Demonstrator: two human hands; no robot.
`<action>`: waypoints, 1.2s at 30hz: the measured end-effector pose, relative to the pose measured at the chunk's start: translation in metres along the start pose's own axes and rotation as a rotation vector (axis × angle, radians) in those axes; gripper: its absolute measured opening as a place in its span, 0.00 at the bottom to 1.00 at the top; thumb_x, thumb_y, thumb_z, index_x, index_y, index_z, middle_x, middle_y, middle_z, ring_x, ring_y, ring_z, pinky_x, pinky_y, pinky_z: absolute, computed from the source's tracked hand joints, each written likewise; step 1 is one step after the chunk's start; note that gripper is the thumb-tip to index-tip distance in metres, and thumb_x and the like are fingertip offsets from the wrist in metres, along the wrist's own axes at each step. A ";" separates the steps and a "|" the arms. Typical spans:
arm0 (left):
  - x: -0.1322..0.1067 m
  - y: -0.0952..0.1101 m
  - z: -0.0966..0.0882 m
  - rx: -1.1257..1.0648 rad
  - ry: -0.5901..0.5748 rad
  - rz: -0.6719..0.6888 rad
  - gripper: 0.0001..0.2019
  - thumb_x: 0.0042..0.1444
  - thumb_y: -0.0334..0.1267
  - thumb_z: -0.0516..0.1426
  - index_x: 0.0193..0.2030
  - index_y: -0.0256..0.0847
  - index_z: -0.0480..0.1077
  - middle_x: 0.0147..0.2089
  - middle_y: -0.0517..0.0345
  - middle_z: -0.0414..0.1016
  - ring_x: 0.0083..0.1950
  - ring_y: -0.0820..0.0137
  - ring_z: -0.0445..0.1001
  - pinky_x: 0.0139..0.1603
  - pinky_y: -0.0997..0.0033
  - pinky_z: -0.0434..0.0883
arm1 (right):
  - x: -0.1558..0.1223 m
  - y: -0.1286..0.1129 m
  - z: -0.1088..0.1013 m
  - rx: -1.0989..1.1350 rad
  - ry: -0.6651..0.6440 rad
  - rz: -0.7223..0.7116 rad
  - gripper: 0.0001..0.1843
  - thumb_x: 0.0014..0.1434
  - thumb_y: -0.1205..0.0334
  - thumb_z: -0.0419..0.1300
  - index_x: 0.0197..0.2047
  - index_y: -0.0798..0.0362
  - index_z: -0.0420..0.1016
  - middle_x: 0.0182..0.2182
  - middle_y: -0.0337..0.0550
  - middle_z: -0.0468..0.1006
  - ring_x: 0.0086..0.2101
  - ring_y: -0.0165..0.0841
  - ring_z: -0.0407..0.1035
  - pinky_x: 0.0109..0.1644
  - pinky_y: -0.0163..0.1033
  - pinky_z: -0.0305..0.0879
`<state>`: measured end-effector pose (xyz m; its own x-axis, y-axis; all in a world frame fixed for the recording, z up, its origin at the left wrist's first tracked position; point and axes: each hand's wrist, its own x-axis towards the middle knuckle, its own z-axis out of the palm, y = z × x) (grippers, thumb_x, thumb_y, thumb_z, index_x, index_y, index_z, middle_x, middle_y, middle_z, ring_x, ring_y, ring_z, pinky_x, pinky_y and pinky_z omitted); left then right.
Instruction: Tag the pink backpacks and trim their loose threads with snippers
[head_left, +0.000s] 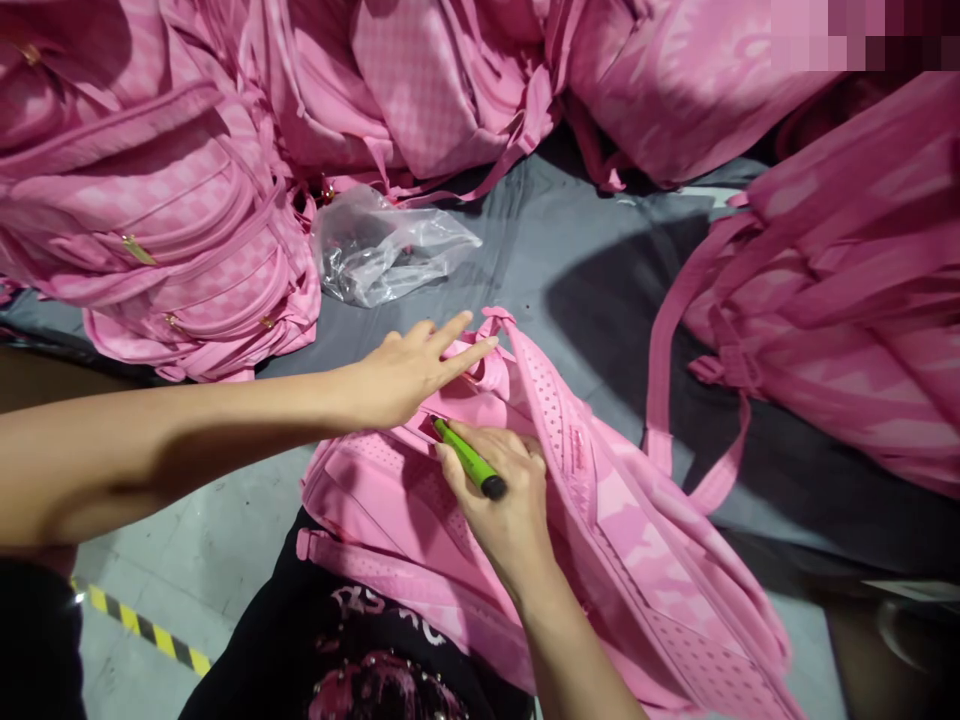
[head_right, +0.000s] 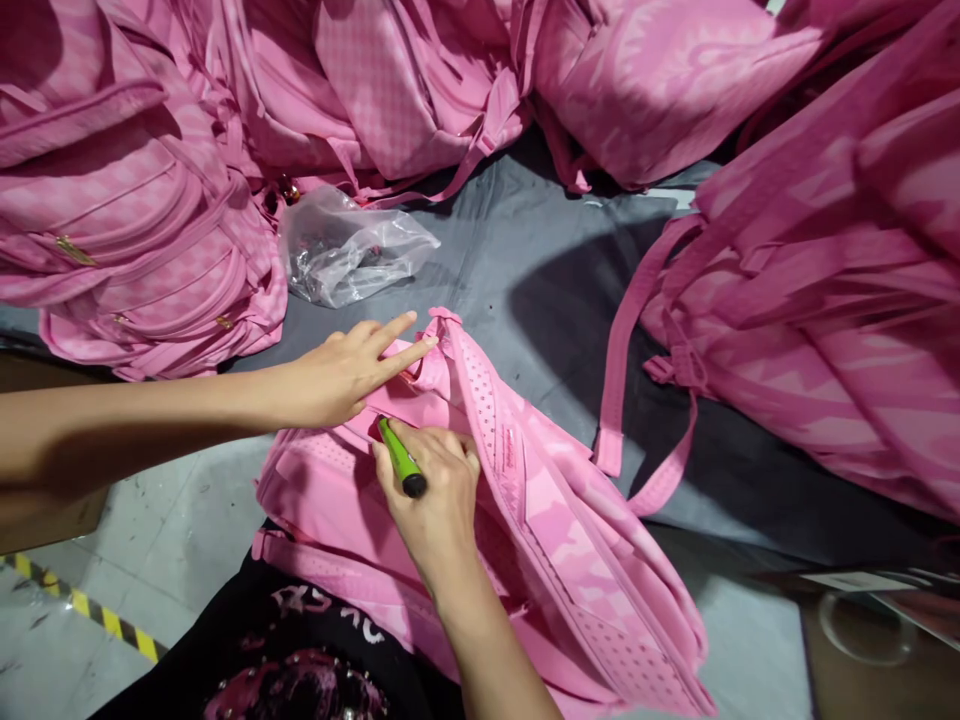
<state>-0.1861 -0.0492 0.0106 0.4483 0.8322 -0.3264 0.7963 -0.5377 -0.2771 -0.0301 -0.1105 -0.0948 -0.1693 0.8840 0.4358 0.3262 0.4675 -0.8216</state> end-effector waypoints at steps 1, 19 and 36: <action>0.000 0.000 0.000 -0.011 0.002 0.000 0.47 0.55 0.22 0.48 0.75 0.51 0.25 0.77 0.39 0.30 0.64 0.49 0.58 0.47 0.54 0.69 | 0.001 -0.001 0.002 -0.001 0.008 -0.007 0.09 0.62 0.57 0.62 0.44 0.49 0.80 0.36 0.41 0.83 0.37 0.37 0.75 0.46 0.48 0.61; 0.001 -0.002 0.002 -0.077 0.022 0.015 0.44 0.57 0.22 0.50 0.76 0.47 0.33 0.78 0.39 0.31 0.64 0.49 0.59 0.49 0.55 0.67 | 0.002 -0.012 0.015 -0.101 0.040 -0.004 0.10 0.62 0.57 0.61 0.43 0.51 0.80 0.37 0.43 0.83 0.39 0.39 0.77 0.51 0.51 0.60; 0.001 -0.002 0.006 -0.056 0.089 0.031 0.42 0.57 0.21 0.49 0.76 0.45 0.37 0.77 0.38 0.36 0.60 0.51 0.62 0.45 0.59 0.68 | 0.006 -0.009 0.014 -0.133 0.031 -0.002 0.11 0.60 0.58 0.63 0.42 0.54 0.81 0.38 0.48 0.83 0.41 0.43 0.76 0.48 0.53 0.65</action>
<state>-0.1895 -0.0480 0.0056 0.5051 0.8254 -0.2520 0.8020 -0.5568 -0.2162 -0.0465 -0.1096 -0.0901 -0.1425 0.8814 0.4504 0.4462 0.4633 -0.7656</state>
